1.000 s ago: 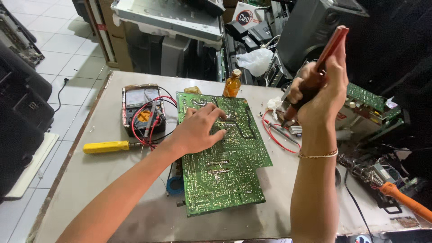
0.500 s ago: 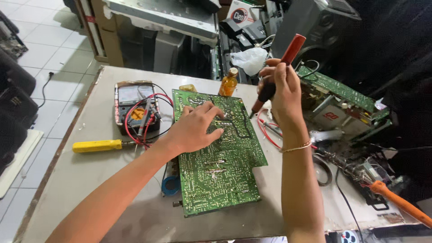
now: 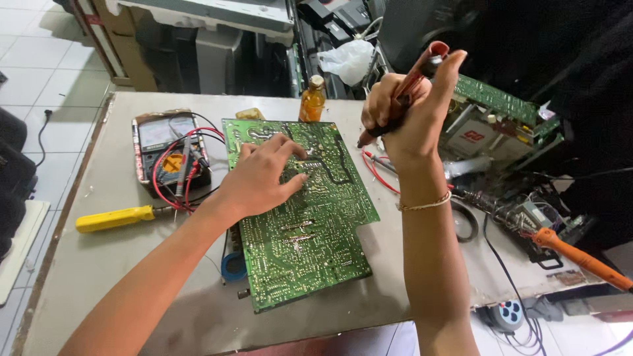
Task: The person solders a green circuit board using a soldering iron and solder wire. They then use a solder sucker to remove excess solder from the board.
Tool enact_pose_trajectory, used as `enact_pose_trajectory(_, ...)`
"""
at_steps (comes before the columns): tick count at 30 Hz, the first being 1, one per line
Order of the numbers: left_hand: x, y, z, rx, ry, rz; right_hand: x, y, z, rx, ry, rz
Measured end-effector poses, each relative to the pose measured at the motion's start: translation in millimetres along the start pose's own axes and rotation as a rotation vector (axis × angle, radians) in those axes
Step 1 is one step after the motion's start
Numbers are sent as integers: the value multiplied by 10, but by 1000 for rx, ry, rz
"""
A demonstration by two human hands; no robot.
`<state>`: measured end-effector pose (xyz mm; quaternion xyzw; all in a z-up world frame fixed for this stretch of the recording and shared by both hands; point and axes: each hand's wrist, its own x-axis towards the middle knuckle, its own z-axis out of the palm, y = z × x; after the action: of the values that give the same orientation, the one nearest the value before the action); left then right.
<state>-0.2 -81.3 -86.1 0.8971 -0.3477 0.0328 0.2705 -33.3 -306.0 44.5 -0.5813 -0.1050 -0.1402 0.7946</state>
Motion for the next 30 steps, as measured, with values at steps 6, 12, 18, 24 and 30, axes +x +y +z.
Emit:
enact_pose_trajectory(6, -4, 5, -17, -3, -9, 4, -92, 34, 137, -42, 13, 10)
enact_pose_trajectory(12, -1, -42, 26, 4, 31, 35, -70, 287, 131, -25, -62, -110)
enact_pose_trajectory(18, -5, -21, -2, 7, 15, 20, -89, 235, 241, -5, -107, 19)
enact_pose_trajectory(24, -10, 1, -15, 3, 18, 7, 50, 462, -37, -88, -359, -107)
enact_pose_trajectory(30, -1, -32, 20, 13, 30, 13, 32, 383, -29, -205, -281, -298)
